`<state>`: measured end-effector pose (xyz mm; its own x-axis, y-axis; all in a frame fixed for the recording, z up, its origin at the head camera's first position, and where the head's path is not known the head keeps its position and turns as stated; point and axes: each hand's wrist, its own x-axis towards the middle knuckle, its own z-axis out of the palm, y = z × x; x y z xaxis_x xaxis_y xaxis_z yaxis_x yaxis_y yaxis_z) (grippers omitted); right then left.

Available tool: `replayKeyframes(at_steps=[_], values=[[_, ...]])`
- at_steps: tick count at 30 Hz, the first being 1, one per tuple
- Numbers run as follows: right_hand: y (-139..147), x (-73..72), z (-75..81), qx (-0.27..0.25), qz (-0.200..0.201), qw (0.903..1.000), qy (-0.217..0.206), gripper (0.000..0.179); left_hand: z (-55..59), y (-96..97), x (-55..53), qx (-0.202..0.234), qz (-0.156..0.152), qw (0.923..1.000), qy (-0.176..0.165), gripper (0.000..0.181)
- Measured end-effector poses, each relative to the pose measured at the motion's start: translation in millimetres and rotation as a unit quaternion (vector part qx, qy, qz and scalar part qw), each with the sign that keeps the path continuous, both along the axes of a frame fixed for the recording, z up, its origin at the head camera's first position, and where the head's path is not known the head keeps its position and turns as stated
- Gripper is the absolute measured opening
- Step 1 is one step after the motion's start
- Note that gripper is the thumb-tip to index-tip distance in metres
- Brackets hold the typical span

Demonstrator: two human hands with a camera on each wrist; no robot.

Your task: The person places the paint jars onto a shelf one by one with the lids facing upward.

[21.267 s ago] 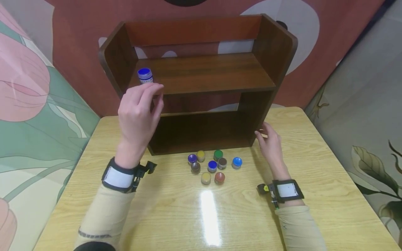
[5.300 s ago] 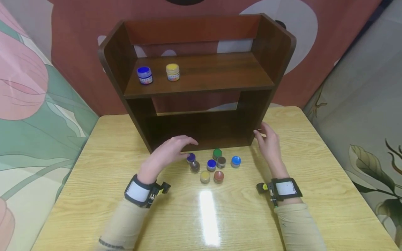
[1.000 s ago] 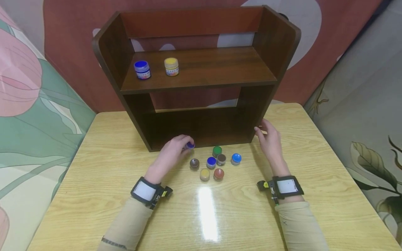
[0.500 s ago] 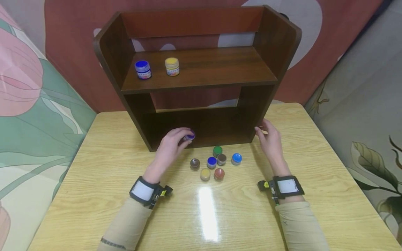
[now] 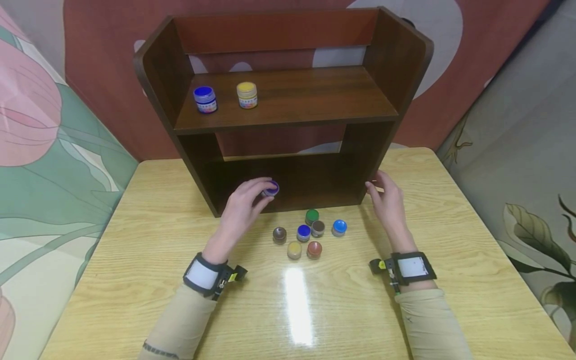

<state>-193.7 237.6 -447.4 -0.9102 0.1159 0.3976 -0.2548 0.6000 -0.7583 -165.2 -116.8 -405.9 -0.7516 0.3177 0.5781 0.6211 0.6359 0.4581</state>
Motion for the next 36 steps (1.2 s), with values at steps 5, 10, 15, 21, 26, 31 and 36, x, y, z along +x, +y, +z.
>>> replayKeyframes(at_steps=[5, 10, 15, 21, 26, 31, 36], values=[[0, -0.1, -0.5, 0.004, -0.001, 1.0, -0.001, 0.034, 2.2, 0.2, 1.2, 0.008, -0.002, 0.9998, 0.015, 0.027], [0, 0.2, -0.4, 0.007, -0.003, 1.0, -0.005, 0.035, 6.1, 1.5, 3.7, 0.019, -0.007, 0.9994, 0.028, 0.027], [0, 0.7, 0.1, 0.008, -0.004, 0.9999, -0.007, 0.035, 8.8, 2.4, 5.2, 0.035, -0.014, 0.9986, 0.038, 0.027], [0, 1.0, 0.0, 0.014, -0.004, 0.9998, -0.011, 0.035, 9.1, 2.8, 5.5, 0.04, -0.019, 0.9982, 0.041, 0.027], [1, 1.4, 0.1, 0.015, -0.004, 0.9998, -0.012, 0.036, 10.4, 3.2, 6.0, 0.04, -0.015, 0.9981, 0.044, 0.027], [1, 1.4, 0.3, 0.015, -0.003, 0.9998, -0.011, 0.036, 12.2, 3.1, 6.7, 0.041, -0.016, 0.9976, 0.055, 0.026], [1, 1.1, 0.3, 0.013, -0.001, 0.9999, -0.009, 0.035, 15.3, 4.4, 8.1, 0.043, -0.021, 0.9961, 0.075, 0.027]])
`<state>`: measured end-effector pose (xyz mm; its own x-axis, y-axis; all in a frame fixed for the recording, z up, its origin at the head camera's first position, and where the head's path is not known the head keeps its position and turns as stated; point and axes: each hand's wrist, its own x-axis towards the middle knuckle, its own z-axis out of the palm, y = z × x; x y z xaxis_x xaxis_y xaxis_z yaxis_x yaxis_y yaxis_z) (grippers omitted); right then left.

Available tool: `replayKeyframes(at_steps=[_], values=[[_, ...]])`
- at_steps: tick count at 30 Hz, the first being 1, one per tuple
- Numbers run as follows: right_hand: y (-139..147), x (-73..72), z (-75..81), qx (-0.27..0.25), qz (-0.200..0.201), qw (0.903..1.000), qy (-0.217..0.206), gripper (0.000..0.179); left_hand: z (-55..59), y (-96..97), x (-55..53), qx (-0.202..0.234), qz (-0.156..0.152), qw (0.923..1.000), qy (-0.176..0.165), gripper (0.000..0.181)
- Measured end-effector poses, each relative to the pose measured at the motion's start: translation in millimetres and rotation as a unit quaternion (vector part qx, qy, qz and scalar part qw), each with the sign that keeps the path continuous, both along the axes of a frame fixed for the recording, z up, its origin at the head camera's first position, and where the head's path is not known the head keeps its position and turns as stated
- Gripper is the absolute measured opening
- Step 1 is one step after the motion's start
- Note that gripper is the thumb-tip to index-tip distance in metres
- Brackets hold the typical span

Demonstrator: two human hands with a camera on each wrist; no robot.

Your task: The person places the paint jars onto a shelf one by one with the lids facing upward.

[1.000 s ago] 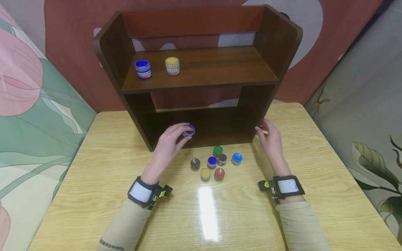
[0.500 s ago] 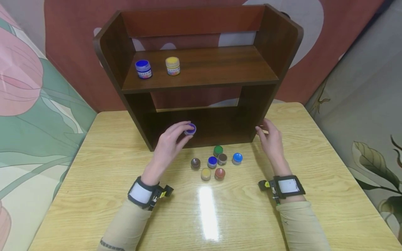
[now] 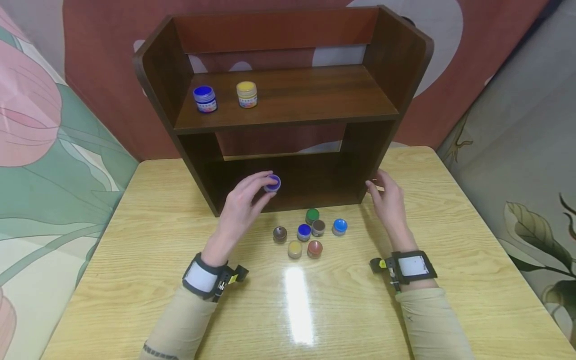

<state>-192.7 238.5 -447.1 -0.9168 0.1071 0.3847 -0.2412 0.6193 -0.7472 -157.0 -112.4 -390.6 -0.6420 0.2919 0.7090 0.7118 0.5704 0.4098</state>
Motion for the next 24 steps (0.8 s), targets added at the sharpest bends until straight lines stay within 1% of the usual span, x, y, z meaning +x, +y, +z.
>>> replayKeyframes(at_steps=[4, 12, 15, 19, 24], values=[[0, -0.1, 0.2, 0.0, 0.001, 1.0, -0.001, 0.036, 3.4, 1.2, 2.2, 0.005, 0.0, 0.9999, 0.015, 0.03], [1, 0.1, 1.1, -0.005, 0.001, 1.0, -0.003, 0.035, 10.5, 4.1, 6.3, 0.023, -0.006, 0.9992, 0.031, 0.029], [1, -0.3, 1.2, -0.006, 0.0, 1.0, -0.002, 0.035, 13.1, 5.5, 6.8, 0.031, -0.009, 0.9988, 0.036, 0.027], [0, -0.3, 1.3, -0.006, 0.001, 1.0, -0.001, 0.034, 16.7, 8.9, 7.1, 0.04, -0.014, 0.9985, 0.033, 0.025], [0, 0.2, 0.7, -0.01, 0.002, 0.9999, -0.004, 0.033, 25.0, 13.7, 8.3, 0.041, -0.015, 0.9983, 0.038, 0.027]])
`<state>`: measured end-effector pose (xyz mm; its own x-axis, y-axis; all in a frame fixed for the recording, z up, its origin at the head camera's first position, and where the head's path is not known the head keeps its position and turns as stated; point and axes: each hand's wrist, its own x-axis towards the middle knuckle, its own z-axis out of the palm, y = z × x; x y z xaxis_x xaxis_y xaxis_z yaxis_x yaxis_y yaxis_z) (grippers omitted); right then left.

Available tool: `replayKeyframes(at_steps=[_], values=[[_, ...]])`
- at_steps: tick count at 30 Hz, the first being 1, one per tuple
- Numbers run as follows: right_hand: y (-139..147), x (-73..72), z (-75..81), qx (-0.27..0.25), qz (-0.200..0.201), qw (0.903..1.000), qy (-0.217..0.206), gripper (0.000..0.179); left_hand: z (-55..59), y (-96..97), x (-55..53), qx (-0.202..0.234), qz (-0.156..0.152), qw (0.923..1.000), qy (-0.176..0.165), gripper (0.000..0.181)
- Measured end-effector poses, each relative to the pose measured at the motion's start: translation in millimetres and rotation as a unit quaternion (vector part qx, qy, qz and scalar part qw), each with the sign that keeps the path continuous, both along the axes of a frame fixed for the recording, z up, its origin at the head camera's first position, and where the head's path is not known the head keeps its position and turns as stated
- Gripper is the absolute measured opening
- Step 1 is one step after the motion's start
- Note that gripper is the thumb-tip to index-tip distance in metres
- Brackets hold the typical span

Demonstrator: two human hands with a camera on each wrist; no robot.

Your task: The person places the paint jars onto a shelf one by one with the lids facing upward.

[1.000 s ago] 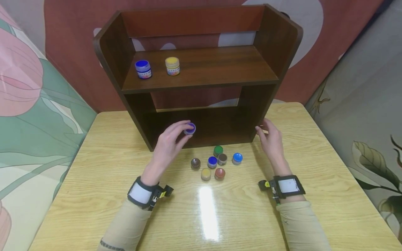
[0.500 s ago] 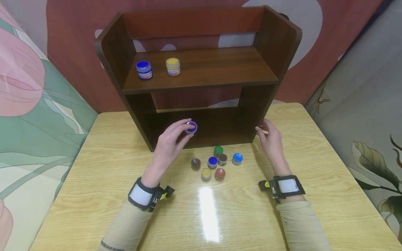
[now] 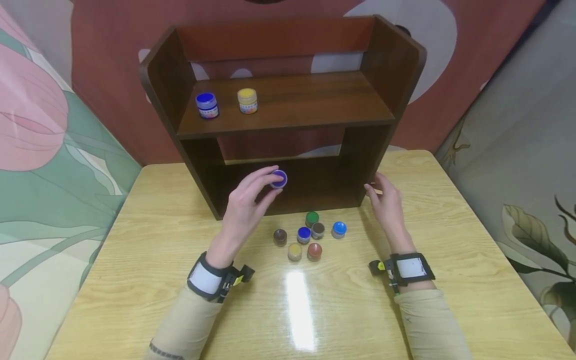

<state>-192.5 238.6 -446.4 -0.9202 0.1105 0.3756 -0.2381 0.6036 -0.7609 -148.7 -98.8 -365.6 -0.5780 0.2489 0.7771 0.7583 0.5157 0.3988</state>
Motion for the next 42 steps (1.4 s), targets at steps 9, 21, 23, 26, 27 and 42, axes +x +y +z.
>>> replayKeyframes(at_steps=[9, 21, 23, 26, 27, 42], values=[[1, 0.2, -1.4, 0.002, -0.001, 1.0, -0.002, 0.035, 28.2, 2.6, 1.9, -0.011, 0.01, 0.9996, 0.025, 0.026], [0, -0.4, -1.6, 0.001, -0.002, 1.0, -0.004, 0.034, 68.1, -2.6, -0.1, 0.009, 0.028, 0.9984, 0.048, 0.027], [0, -0.3, -1.6, 0.002, -0.003, 1.0, -0.004, 0.034, 71.7, -3.3, -1.0, 0.01, 0.03, 0.9983, 0.048, 0.028], [0, 0.0, -1.4, 0.002, -0.004, 1.0, -0.003, 0.033, 75.9, -3.5, -2.6, 0.007, 0.031, 0.9984, 0.047, 0.028], [0, 0.1, -1.1, 0.002, -0.004, 1.0, -0.002, 0.033, 77.1, -3.2, -3.3, 0.005, 0.031, 0.9984, 0.048, 0.028], [0, -0.9, -2.0, -0.002, -0.005, 1.0, -0.003, 0.033, 89.7, 11.1, -18.9, 0.004, 0.042, 0.9981, 0.046, 0.029]])
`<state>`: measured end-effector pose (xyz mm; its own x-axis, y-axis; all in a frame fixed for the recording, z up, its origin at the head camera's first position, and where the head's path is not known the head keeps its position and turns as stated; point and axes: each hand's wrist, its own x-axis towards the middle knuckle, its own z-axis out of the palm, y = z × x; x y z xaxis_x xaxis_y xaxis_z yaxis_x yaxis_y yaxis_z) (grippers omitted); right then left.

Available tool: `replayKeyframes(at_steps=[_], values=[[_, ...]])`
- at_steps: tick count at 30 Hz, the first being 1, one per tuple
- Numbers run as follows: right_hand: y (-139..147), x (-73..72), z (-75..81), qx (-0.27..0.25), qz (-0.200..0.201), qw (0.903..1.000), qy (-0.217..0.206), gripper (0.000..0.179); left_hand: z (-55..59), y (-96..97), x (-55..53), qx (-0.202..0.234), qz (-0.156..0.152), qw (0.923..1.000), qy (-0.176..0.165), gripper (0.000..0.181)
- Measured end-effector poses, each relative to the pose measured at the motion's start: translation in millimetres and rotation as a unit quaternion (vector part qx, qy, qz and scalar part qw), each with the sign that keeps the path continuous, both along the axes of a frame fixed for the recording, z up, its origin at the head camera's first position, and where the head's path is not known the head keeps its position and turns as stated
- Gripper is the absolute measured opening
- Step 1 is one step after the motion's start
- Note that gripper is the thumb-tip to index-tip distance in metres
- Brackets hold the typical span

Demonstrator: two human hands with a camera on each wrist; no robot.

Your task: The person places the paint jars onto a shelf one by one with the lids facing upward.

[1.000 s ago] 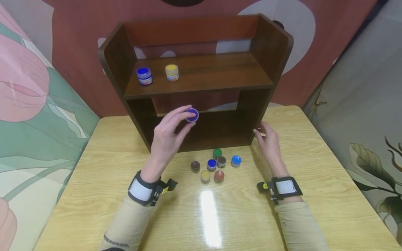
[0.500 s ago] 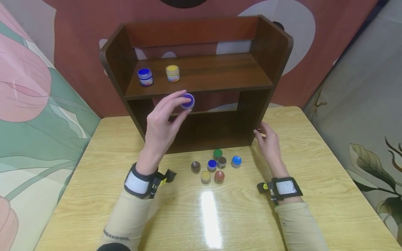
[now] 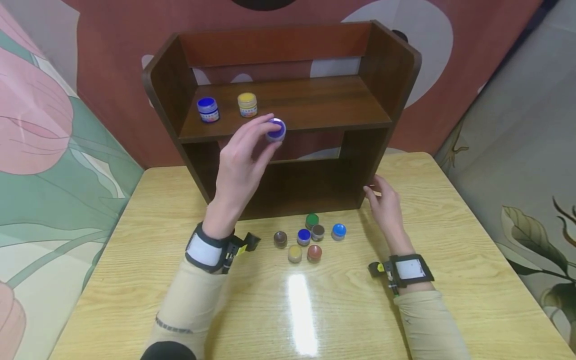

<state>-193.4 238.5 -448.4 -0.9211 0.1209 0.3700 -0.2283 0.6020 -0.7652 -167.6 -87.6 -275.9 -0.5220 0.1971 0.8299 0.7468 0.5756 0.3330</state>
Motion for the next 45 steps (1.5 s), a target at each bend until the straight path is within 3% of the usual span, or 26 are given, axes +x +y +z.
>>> replayKeyframes(at_steps=[12, 27, 31, 38, 45], values=[[1, -0.1, -0.3, -0.002, 0.003, 1.0, 0.002, 0.033, 1.1, 10.2, -10.3, -0.008, 0.032, 0.9992, -0.021, 0.031], [0, 1.0, 0.6, -0.001, 0.005, 1.0, 0.006, 0.034, 3.0, 20.5, -22.4, -0.007, 0.048, 0.9984, -0.031, 0.033], [0, 1.0, 0.4, 0.0, 0.004, 1.0, 0.006, 0.034, 5.7, 23.0, -24.8, -0.008, 0.047, 0.9976, -0.05, 0.033], [0, 0.7, -0.3, 0.0, 0.004, 1.0, 0.006, 0.034, 14.7, 26.5, -25.6, -0.039, 0.066, 0.9904, -0.115, 0.038], [0, 0.4, 0.1, -0.001, 0.004, 1.0, 0.004, 0.034, 25.3, 30.4, -27.8, -0.059, 0.082, 0.9846, -0.143, 0.036]])
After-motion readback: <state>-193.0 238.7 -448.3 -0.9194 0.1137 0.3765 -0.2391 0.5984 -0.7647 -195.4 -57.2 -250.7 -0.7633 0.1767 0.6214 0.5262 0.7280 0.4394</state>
